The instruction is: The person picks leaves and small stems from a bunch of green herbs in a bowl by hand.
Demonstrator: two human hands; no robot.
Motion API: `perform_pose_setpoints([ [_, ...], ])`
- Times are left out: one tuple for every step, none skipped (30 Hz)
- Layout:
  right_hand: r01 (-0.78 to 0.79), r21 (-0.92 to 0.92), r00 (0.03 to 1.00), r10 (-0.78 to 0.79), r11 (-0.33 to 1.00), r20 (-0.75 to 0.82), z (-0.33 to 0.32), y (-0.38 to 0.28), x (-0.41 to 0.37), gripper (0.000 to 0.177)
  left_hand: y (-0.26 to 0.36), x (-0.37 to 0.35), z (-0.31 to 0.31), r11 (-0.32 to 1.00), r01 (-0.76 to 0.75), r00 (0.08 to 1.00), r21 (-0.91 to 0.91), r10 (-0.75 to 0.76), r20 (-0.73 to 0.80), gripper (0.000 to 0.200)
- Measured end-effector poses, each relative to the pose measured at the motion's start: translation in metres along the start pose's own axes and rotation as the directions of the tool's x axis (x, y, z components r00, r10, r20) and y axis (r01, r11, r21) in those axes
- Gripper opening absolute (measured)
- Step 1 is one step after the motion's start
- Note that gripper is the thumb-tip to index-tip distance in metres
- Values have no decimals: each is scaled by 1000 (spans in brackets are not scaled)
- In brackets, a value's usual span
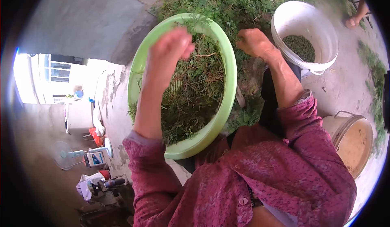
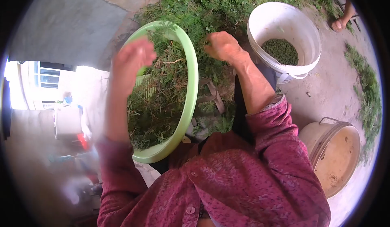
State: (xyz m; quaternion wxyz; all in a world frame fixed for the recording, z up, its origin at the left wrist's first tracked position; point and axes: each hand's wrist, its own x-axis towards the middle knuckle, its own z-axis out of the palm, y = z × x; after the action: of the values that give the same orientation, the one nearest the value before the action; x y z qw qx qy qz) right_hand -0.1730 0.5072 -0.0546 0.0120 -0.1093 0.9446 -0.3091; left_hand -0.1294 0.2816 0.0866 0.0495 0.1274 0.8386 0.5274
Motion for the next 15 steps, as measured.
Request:
perform_pose_setpoints([
  [-4,8,1000,4,1000,5,-1,4,-1,29,-24,-15,-10,992,127,990,-25,-125,70,29],
  [-1,-29,1000,0,1000,-17,-2,8,-1,31,-38,-34,-10,977,209,974,53,-213,77,23],
  [7,-66,999,-9,998,-34,-3,9,-2,35,-51,-53,-10,948,290,951,128,-301,73,17],
  [-9,-50,1000,7,999,-27,-9,6,-5,29,-66,-68,-11,945,304,948,125,-313,62,17],
  [10,-47,999,-12,999,-30,-8,6,-5,30,-80,-81,-12,926,198,955,320,-256,147,15],
  [29,-44,999,-31,999,-36,-6,7,-3,30,-92,-91,-14,868,70,946,492,-214,244,13],
  [39,-44,999,-40,998,-28,-3,5,-3,30,-102,-96,-16,868,80,947,491,-220,234,13],
  [36,-39,999,-36,999,-6,-2,4,-2,30,-111,-99,-19,842,27,963,539,-166,210,13],
  [29,-35,999,-29,999,14,-1,2,-2,30,-117,-102,-20,810,-26,975,585,-109,194,12],
  [30,-37,999,-29,999,14,0,-1,-3,30,-121,-104,-23,811,-26,975,584,-108,193,12],
  [20,-51,997,-16,999,69,0,-4,-3,30,-124,-105,-26,778,-45,986,626,-64,151,14],
  [9,-65,992,-1,998,124,-1,-6,-4,30,-127,-106,-28,743,-61,994,667,-19,111,15],
  [8,-68,992,1,998,123,0,-6,-5,30,-131,-106,-30,745,-63,994,665,-17,113,15],
  [6,-52,994,0,999,107,2,-6,-6,30,-134,-105,-32,738,-79,994,670,5,111,15],
  [4,-37,996,-1,999,91,3,-6,-7,30,-135,-104,-32,732,-94,994,675,26,109,15],
])
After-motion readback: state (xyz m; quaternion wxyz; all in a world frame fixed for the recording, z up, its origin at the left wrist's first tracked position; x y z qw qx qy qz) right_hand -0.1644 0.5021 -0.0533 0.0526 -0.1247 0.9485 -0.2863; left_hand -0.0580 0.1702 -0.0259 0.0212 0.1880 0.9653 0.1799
